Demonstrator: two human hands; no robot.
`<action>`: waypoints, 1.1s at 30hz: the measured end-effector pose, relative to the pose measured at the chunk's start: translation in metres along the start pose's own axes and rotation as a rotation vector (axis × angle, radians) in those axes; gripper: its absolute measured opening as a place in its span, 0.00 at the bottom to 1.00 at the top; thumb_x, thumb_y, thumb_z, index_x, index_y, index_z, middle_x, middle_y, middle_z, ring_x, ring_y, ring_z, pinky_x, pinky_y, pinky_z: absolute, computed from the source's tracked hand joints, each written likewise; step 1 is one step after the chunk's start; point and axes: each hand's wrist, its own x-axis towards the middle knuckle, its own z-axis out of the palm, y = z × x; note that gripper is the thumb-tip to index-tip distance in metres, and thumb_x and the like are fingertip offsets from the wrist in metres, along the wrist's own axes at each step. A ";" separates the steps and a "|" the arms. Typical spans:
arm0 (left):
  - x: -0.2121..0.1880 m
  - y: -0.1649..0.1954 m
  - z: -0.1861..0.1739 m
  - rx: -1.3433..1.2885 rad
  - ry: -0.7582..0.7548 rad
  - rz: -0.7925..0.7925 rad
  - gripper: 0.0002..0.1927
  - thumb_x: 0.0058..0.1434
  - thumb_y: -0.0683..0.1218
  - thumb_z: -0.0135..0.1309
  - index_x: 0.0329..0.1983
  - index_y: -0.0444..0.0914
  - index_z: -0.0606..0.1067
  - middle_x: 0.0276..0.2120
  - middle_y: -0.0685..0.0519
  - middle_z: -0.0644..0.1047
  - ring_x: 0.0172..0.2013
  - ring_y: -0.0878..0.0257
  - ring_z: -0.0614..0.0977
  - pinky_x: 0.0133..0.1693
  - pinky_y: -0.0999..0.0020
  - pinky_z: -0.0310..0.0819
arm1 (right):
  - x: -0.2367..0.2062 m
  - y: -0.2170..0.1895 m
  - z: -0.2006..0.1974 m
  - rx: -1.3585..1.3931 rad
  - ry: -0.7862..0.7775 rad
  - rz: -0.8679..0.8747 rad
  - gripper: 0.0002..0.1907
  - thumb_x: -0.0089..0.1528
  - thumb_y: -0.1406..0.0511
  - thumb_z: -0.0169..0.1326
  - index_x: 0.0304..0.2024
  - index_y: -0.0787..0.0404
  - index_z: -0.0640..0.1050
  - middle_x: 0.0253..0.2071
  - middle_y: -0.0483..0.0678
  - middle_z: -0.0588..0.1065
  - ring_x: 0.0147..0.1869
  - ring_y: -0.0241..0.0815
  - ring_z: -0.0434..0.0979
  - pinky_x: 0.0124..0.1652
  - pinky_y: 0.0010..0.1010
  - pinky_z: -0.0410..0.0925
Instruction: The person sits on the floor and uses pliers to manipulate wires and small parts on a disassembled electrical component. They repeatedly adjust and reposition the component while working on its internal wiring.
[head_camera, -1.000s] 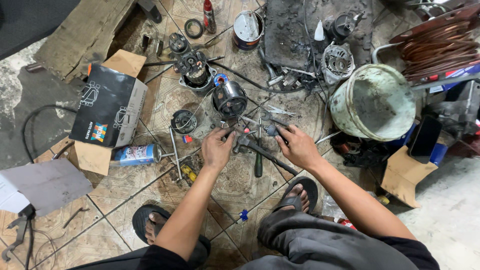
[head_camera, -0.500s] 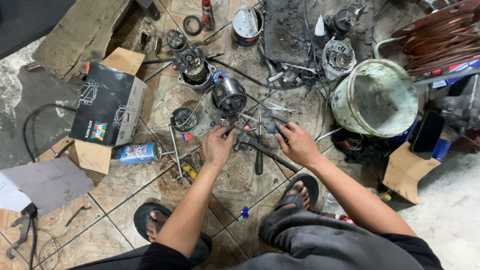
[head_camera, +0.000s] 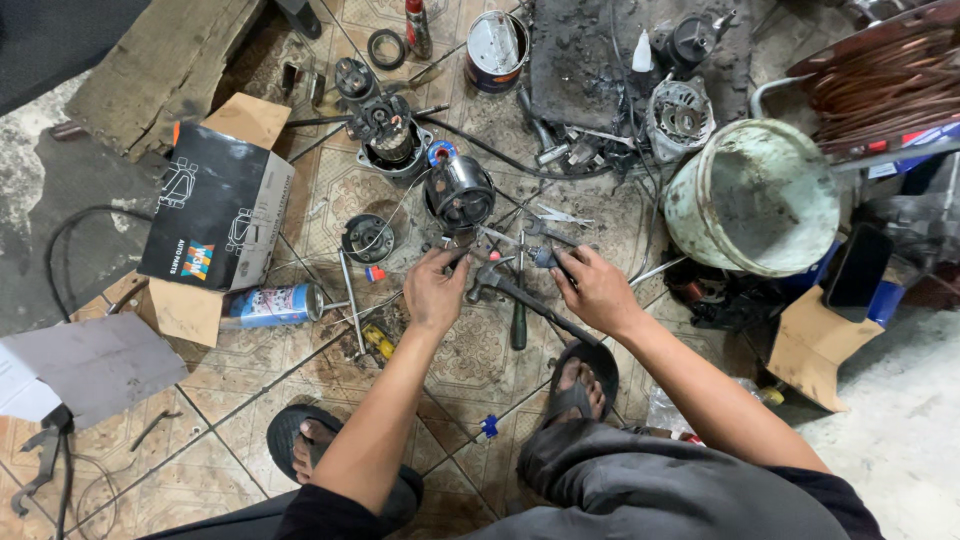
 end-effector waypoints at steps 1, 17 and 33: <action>0.000 0.000 -0.001 0.002 -0.007 -0.005 0.11 0.60 0.50 0.61 0.43 0.42 0.84 0.39 0.49 0.82 0.40 0.50 0.84 0.43 0.60 0.75 | 0.001 0.001 0.000 -0.007 -0.006 0.005 0.16 0.65 0.62 0.57 0.52 0.62 0.78 0.39 0.55 0.73 0.38 0.59 0.77 0.36 0.44 0.72; -0.002 -0.004 0.003 -0.056 -0.004 0.057 0.11 0.61 0.47 0.61 0.43 0.38 0.84 0.39 0.47 0.82 0.40 0.50 0.84 0.44 0.62 0.76 | 0.004 -0.005 -0.010 -0.076 -0.015 -0.043 0.19 0.64 0.64 0.58 0.56 0.64 0.77 0.39 0.55 0.73 0.38 0.56 0.77 0.36 0.42 0.71; -0.011 -0.020 0.007 -0.092 0.084 -0.002 0.13 0.64 0.50 0.59 0.40 0.36 0.84 0.35 0.46 0.82 0.35 0.54 0.84 0.41 0.62 0.75 | 0.002 -0.009 -0.006 -0.092 -0.009 -0.003 0.18 0.64 0.63 0.57 0.56 0.62 0.78 0.42 0.54 0.74 0.38 0.56 0.79 0.35 0.42 0.73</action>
